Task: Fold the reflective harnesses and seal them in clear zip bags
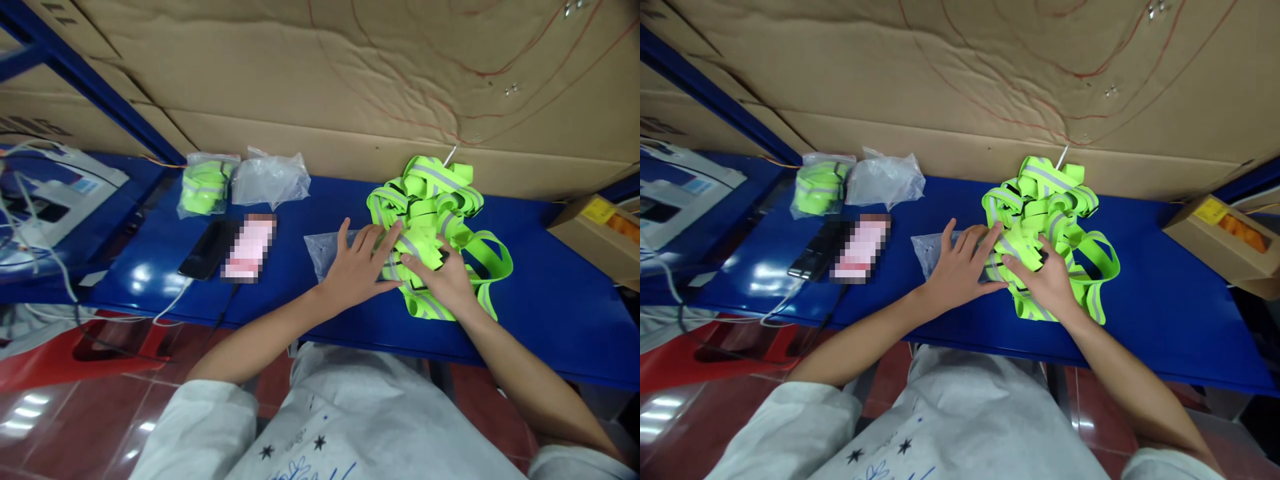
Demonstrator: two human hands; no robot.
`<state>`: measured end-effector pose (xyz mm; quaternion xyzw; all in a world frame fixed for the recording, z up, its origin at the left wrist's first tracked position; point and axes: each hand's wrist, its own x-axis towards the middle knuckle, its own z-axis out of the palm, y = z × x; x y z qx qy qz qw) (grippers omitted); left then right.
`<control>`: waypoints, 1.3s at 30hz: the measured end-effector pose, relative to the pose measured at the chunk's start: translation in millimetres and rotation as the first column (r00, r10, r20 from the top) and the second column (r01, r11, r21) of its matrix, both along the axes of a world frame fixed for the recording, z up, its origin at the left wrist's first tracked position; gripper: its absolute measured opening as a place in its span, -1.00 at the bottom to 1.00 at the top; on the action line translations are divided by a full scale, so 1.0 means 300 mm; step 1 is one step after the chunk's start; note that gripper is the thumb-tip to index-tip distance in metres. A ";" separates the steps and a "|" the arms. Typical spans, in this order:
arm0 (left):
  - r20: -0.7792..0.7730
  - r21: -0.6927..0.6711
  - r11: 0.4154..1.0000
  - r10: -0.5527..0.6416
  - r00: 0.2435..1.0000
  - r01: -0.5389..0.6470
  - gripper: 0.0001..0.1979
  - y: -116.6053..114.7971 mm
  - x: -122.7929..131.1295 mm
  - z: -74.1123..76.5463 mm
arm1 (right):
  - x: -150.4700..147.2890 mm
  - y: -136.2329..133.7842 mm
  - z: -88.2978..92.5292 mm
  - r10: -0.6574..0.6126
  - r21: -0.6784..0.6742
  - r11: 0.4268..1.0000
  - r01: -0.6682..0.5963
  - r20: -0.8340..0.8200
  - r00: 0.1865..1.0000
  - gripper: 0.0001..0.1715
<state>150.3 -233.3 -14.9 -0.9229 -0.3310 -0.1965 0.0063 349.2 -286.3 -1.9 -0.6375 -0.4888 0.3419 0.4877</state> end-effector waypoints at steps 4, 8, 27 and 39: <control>0.011 -0.020 1.000 -0.007 1.000 0.007 0.10 0.006 -0.003 0.004 | 0.001 0.000 -0.016 0.090 -0.025 0.995 -0.093 -0.083 0.992 -0.44; 0.038 0.007 1.000 -0.015 0.999 0.015 0.04 0.019 -0.018 0.006 | 0.018 -0.006 -0.019 0.221 -0.021 0.974 -0.224 -0.076 0.972 -0.42; 0.060 -0.169 0.968 -0.176 0.982 0.184 0.27 0.052 -0.019 -0.022 | 0.061 -0.014 0.025 0.424 -0.091 0.904 -0.418 0.310 0.851 -0.41; 0.201 -0.358 0.890 -0.223 0.954 0.283 0.28 0.068 -0.045 -0.037 | 0.008 -0.020 -0.062 0.205 0.045 0.974 -0.221 0.227 0.952 -0.33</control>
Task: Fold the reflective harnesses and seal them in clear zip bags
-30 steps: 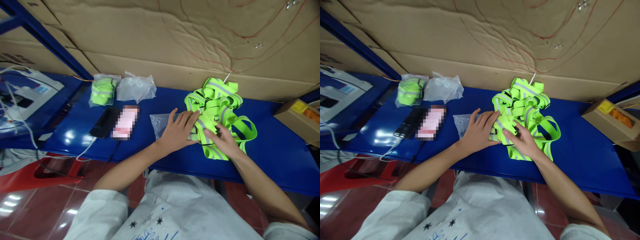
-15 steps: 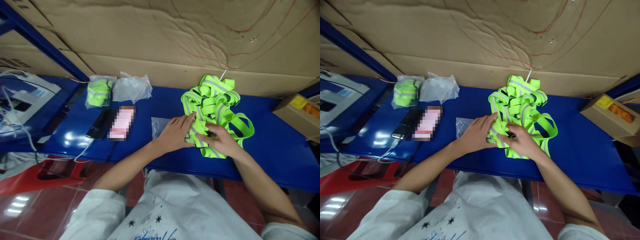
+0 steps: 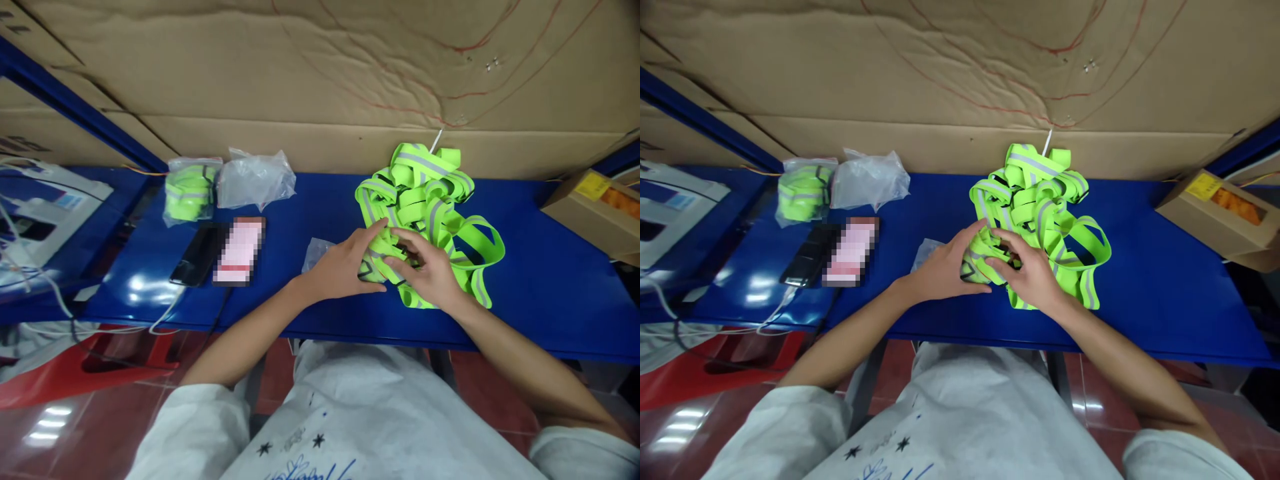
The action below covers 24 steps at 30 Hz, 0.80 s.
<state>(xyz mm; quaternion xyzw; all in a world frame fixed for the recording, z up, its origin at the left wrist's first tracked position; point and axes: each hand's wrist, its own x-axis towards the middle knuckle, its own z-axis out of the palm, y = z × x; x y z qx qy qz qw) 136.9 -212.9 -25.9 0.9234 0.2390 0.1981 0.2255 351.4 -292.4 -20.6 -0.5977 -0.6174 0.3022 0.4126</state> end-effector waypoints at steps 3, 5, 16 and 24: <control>-0.013 -0.010 0.999 -0.032 0.999 0.032 0.23 0.007 -0.013 0.012 | 0.007 -0.005 0.003 0.124 0.067 0.988 -0.136 0.153 0.980 -0.24; -0.031 0.060 0.997 -0.041 0.999 0.043 0.17 0.009 -0.014 0.013 | 0.008 -0.006 0.015 0.171 0.120 0.972 -0.203 0.234 0.957 -0.34; -0.057 0.199 0.979 -0.034 0.998 0.044 0.05 0.000 -0.010 0.017 | -0.014 -0.026 0.037 0.100 0.364 0.902 -0.234 0.352 0.931 -0.60; -0.220 0.391 0.917 0.009 0.976 0.079 0.00 -0.029 0.008 0.059 | -0.052 -0.018 0.032 0.065 0.386 0.901 -0.201 0.338 0.939 -0.86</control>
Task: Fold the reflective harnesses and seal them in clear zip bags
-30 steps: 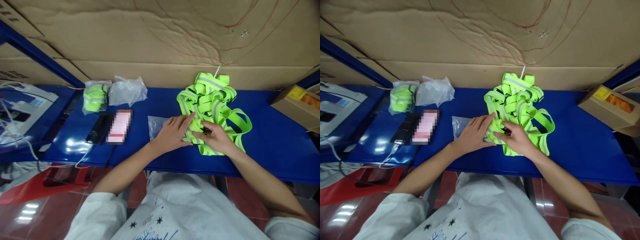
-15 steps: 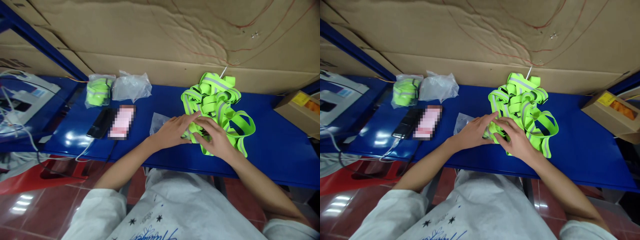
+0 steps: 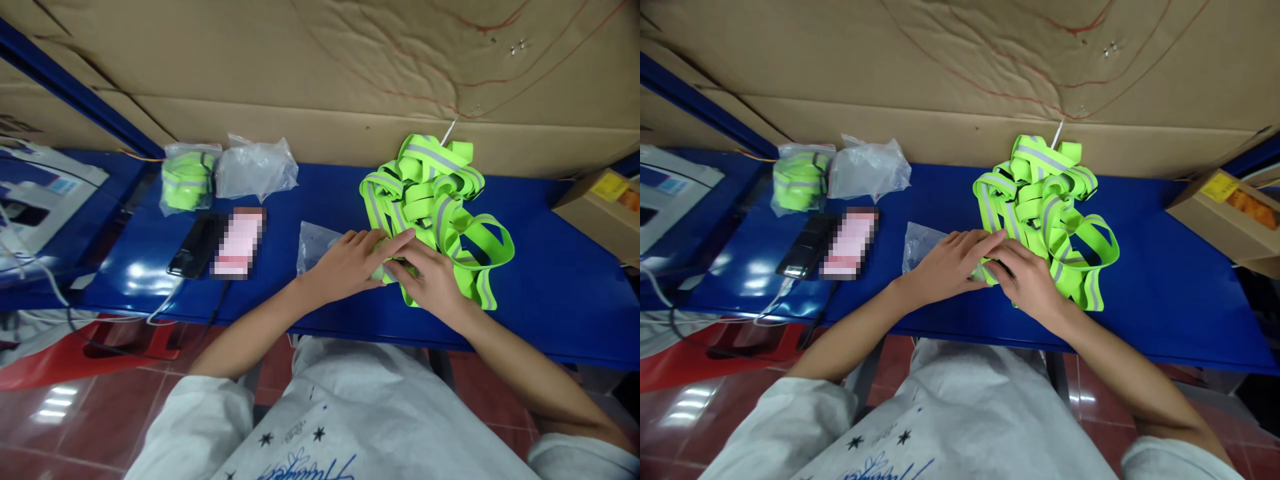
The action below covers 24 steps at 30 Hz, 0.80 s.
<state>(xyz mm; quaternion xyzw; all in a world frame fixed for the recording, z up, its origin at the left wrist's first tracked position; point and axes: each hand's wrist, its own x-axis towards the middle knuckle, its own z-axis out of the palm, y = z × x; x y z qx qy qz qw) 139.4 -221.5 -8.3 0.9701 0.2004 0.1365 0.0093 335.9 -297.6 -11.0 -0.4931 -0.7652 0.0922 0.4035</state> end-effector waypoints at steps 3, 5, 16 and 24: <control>-0.050 0.087 0.996 0.024 0.998 -0.019 -0.02 -0.013 0.012 0.016 | -0.025 0.014 -0.020 -0.109 -0.012 0.994 0.108 -0.061 0.992 -0.90; -0.086 0.165 0.986 0.033 0.996 -0.018 -0.04 -0.024 0.023 0.023 | -0.037 0.025 -0.039 -0.198 -0.061 0.980 0.190 -0.157 0.968 -0.88; 0.184 -0.179 0.978 0.142 0.973 -0.109 0.21 0.049 -0.008 -0.013 | 0.029 0.043 -0.031 0.123 -0.376 0.860 -0.344 -0.501 0.857 -0.59; 0.194 -0.349 0.936 0.115 0.974 -0.041 0.35 0.026 0.012 -0.022 | -0.006 0.031 -0.063 -0.101 -0.268 0.963 -0.013 -0.407 0.908 -0.84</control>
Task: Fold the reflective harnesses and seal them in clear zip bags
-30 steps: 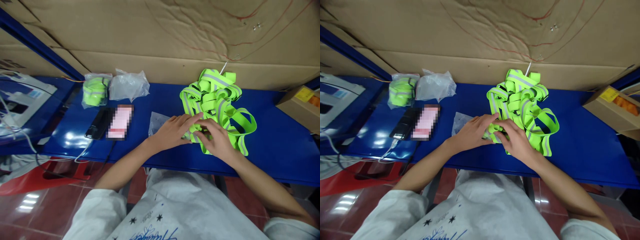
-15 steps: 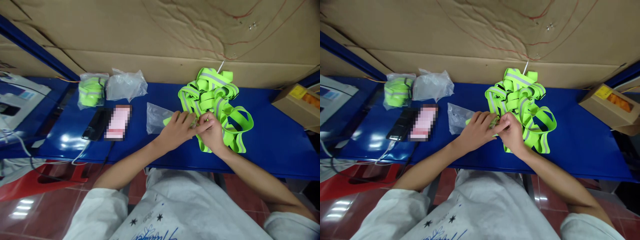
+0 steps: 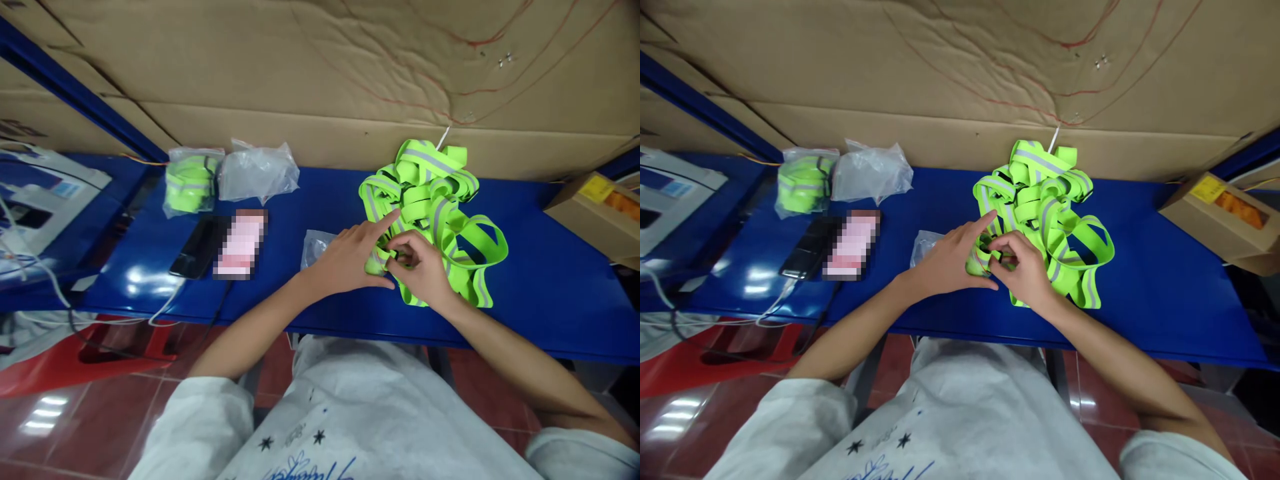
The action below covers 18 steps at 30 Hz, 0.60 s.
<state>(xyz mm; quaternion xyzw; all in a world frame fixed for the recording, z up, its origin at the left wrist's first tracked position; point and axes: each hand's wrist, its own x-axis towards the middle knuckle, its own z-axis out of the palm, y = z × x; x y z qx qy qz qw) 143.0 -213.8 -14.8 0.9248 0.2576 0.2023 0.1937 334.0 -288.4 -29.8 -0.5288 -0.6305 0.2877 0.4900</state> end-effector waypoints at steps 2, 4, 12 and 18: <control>-0.040 0.036 0.998 0.045 0.998 -0.044 0.33 -0.007 0.010 0.002 | -0.020 0.003 -0.021 -0.012 -0.060 0.998 0.008 -0.069 0.998 -0.82; -0.085 0.105 0.990 0.101 0.991 -0.092 0.25 -0.017 0.022 0.006 | -0.034 0.009 -0.037 -0.005 -0.124 0.992 -0.012 -0.133 0.991 -0.85; -0.178 0.443 0.895 0.147 0.973 -0.054 -0.13 -0.061 0.041 0.013 | -0.031 0.021 -0.037 0.117 -0.226 0.961 -0.162 -0.201 0.973 -0.84; -0.186 0.428 0.897 0.209 0.960 -0.112 -0.19 -0.041 0.030 0.012 | -0.015 0.009 0.010 0.412 -0.205 0.863 -0.462 -0.245 0.878 -0.66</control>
